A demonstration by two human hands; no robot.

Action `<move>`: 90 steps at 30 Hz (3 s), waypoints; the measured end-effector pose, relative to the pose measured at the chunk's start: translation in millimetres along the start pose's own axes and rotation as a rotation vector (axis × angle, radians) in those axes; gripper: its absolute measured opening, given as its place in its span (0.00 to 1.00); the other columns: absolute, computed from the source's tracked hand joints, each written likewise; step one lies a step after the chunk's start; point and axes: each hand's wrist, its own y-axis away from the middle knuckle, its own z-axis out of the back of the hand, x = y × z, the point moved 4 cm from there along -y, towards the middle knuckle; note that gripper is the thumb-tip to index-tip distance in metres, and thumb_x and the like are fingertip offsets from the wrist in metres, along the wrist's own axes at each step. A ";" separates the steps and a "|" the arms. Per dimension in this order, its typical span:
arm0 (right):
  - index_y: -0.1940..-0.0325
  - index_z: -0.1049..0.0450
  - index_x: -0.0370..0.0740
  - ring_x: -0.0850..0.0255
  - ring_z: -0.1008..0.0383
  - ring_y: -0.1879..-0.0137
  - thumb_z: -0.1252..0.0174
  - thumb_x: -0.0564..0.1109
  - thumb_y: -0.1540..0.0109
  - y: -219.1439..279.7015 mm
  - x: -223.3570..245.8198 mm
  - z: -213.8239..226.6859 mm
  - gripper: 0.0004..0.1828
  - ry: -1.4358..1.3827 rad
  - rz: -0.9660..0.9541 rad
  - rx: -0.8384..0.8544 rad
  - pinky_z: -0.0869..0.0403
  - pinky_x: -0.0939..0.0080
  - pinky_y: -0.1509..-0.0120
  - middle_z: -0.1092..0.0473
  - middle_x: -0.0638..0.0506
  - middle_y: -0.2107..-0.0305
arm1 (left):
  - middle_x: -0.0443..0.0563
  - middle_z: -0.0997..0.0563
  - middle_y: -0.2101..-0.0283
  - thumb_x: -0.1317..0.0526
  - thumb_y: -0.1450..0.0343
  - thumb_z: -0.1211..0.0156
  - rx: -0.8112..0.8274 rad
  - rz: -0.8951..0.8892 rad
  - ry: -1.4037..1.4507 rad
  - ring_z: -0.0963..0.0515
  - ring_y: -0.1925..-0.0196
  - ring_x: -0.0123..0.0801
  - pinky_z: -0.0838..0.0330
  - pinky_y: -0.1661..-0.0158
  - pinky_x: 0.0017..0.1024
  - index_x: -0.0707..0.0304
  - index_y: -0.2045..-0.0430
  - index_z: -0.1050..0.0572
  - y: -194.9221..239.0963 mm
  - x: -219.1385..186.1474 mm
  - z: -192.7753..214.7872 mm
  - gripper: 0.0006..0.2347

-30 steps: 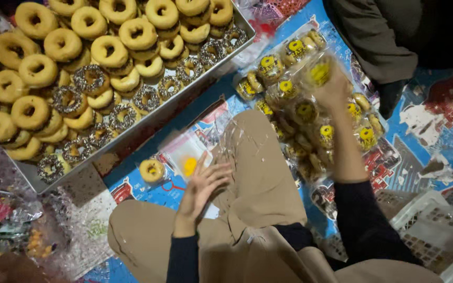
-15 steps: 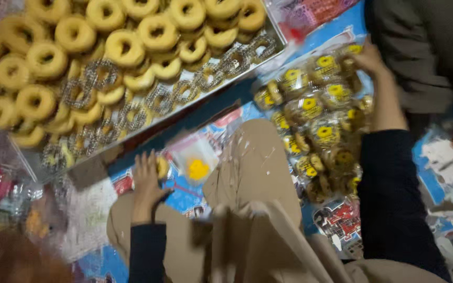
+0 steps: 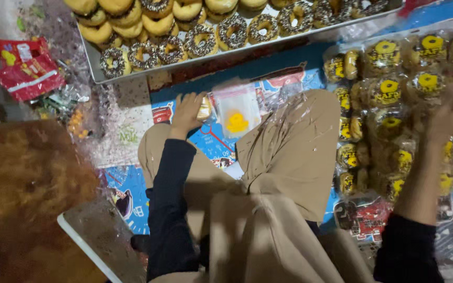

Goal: The person sits on the floor and repeatedly picks up donuts from a metal tray, places them into clear plastic bags, and sets the filled bags aside. The person handles both plain and chocolate-sprinkled donuts throughout the clip.

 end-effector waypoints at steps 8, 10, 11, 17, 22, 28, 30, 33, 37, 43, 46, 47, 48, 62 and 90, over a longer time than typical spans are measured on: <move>0.29 0.34 0.42 0.40 0.29 0.34 0.26 0.53 0.47 106.5 299.7 -94.8 0.45 -0.173 0.146 0.486 0.33 0.45 0.30 0.29 0.40 0.39 | 0.53 0.25 0.40 0.66 0.36 0.27 0.049 0.178 1.745 0.24 0.38 0.38 0.28 0.37 0.38 0.64 0.30 0.36 17.6 -85.8 -16.3 0.36; 0.25 0.45 0.32 0.33 0.40 0.29 0.25 0.61 0.52 107.5 344.3 -107.6 0.60 -0.270 0.352 0.493 0.42 0.39 0.25 0.39 0.30 0.35 | 0.48 0.27 0.41 0.66 0.42 0.27 0.190 0.371 1.936 0.26 0.42 0.37 0.28 0.46 0.40 0.55 0.30 0.43 31.7 -124.7 -36.1 0.42; 0.26 0.44 0.31 0.34 0.39 0.29 0.25 0.63 0.53 107.1 354.0 -113.1 0.61 -0.262 0.381 0.517 0.43 0.38 0.25 0.37 0.31 0.36 | 0.50 0.28 0.40 0.66 0.41 0.27 0.271 0.290 1.986 0.26 0.40 0.38 0.29 0.43 0.40 0.58 0.30 0.43 34.6 -146.3 -38.4 0.42; 0.37 0.31 0.41 0.43 0.29 0.37 0.27 0.53 0.56 98.1 317.1 -81.5 0.44 -0.178 0.293 0.509 0.34 0.45 0.31 0.28 0.43 0.47 | 0.50 0.33 0.33 0.54 0.37 0.24 0.387 -0.059 2.068 0.29 0.33 0.39 0.34 0.32 0.41 0.64 0.30 0.45 33.7 -234.6 0.0 0.42; 0.47 0.31 0.36 0.45 0.24 0.52 0.23 0.56 0.47 24.6 162.6 13.0 0.35 0.150 -0.505 -0.033 0.24 0.49 0.45 0.26 0.39 0.57 | 0.64 0.27 0.37 0.38 0.35 0.31 0.305 -0.138 1.922 0.27 0.35 0.47 0.36 0.34 0.41 0.67 0.29 0.46 44.5 -232.0 52.4 0.46; 0.48 0.31 0.32 0.35 0.24 0.53 0.16 0.67 0.55 -46.5 -38.5 48.0 0.49 0.723 -0.496 0.016 0.27 0.40 0.50 0.25 0.31 0.58 | 0.66 0.25 0.46 0.44 0.25 0.41 -0.146 0.304 2.000 0.26 0.43 0.49 0.35 0.36 0.42 0.74 0.35 0.36 58.4 -129.9 41.1 0.32; 0.43 0.32 0.30 0.36 0.24 0.52 0.17 0.68 0.55 -57.2 -66.3 29.7 0.53 0.755 -0.431 0.174 0.26 0.40 0.50 0.25 0.31 0.56 | 0.65 0.24 0.46 0.46 0.24 0.46 -0.242 0.403 2.012 0.26 0.42 0.47 0.36 0.36 0.42 0.71 0.37 0.35 71.7 -90.4 30.1 0.28; 0.29 0.49 0.32 0.43 0.21 0.52 0.24 0.60 0.56 -60.1 -98.9 19.6 0.62 0.386 -0.725 0.396 0.23 0.46 0.52 0.24 0.34 0.55 | 0.61 0.25 0.45 0.46 0.23 0.47 -0.423 0.502 2.085 0.27 0.40 0.46 0.36 0.33 0.44 0.70 0.37 0.34 102.4 -38.7 21.0 0.26; 0.20 0.54 0.44 0.59 0.25 0.46 0.33 0.59 0.43 -58.9 -106.9 30.2 0.55 -0.112 -0.943 0.399 0.22 0.52 0.52 0.37 0.59 0.42 | 0.61 0.24 0.45 0.47 0.19 0.46 -0.718 0.625 2.093 0.26 0.40 0.47 0.34 0.34 0.46 0.58 0.54 0.34 147.8 -0.3 23.3 0.14; 0.25 0.34 0.39 0.60 0.29 0.44 0.33 0.56 0.39 -50.8 -97.0 31.6 0.42 -0.050 -0.741 0.411 0.28 0.58 0.47 0.27 0.51 0.44 | 0.57 0.23 0.50 0.48 0.20 0.46 -0.727 0.532 2.197 0.25 0.46 0.44 0.32 0.39 0.45 0.63 0.51 0.28 151.9 4.0 19.0 0.16; 0.28 0.34 0.39 0.53 0.29 0.45 0.34 0.57 0.35 -54.8 -80.7 33.8 0.36 0.253 -0.761 0.495 0.29 0.51 0.44 0.28 0.41 0.46 | 0.56 0.23 0.49 0.49 0.21 0.45 -0.719 0.559 2.208 0.25 0.45 0.44 0.32 0.41 0.43 0.63 0.47 0.28 148.3 1.0 -1.7 0.17; 0.32 0.30 0.30 0.49 0.28 0.42 0.33 0.57 0.30 -62.1 -65.1 33.2 0.33 0.467 -0.656 0.490 0.30 0.46 0.39 0.29 0.33 0.47 | 0.57 0.23 0.52 0.50 0.21 0.45 -0.722 0.593 2.208 0.25 0.48 0.44 0.31 0.43 0.42 0.65 0.44 0.27 149.5 3.3 -10.7 0.18; 0.31 0.32 0.28 0.43 0.32 0.38 0.34 0.50 0.35 -72.0 -35.4 33.5 0.33 0.633 -0.233 0.237 0.31 0.47 0.35 0.32 0.31 0.42 | 0.56 0.23 0.50 0.52 0.21 0.50 -0.654 0.492 2.254 0.24 0.49 0.43 0.30 0.47 0.39 0.65 0.41 0.29 131.7 -0.8 -23.2 0.18; 0.56 0.24 0.40 0.48 0.27 0.48 0.26 0.54 0.63 122.9 293.2 -389.2 0.34 0.397 0.465 0.842 0.29 0.47 0.50 0.26 0.45 0.57 | 0.52 0.18 0.61 0.55 0.28 0.41 -0.509 0.963 2.179 0.20 0.62 0.35 0.26 0.59 0.31 0.63 0.52 0.24 70.8 -61.2 -152.1 0.14; 0.58 0.20 0.34 0.48 0.23 0.63 0.36 0.62 0.36 -46.8 417.0 -301.4 0.26 0.120 0.144 0.956 0.25 0.47 0.59 0.23 0.37 0.69 | 0.52 0.18 0.59 0.58 0.23 0.35 -1.200 0.375 2.786 0.20 0.62 0.35 0.22 0.60 0.30 0.59 0.57 0.26 7.0 -9.5 -78.8 0.08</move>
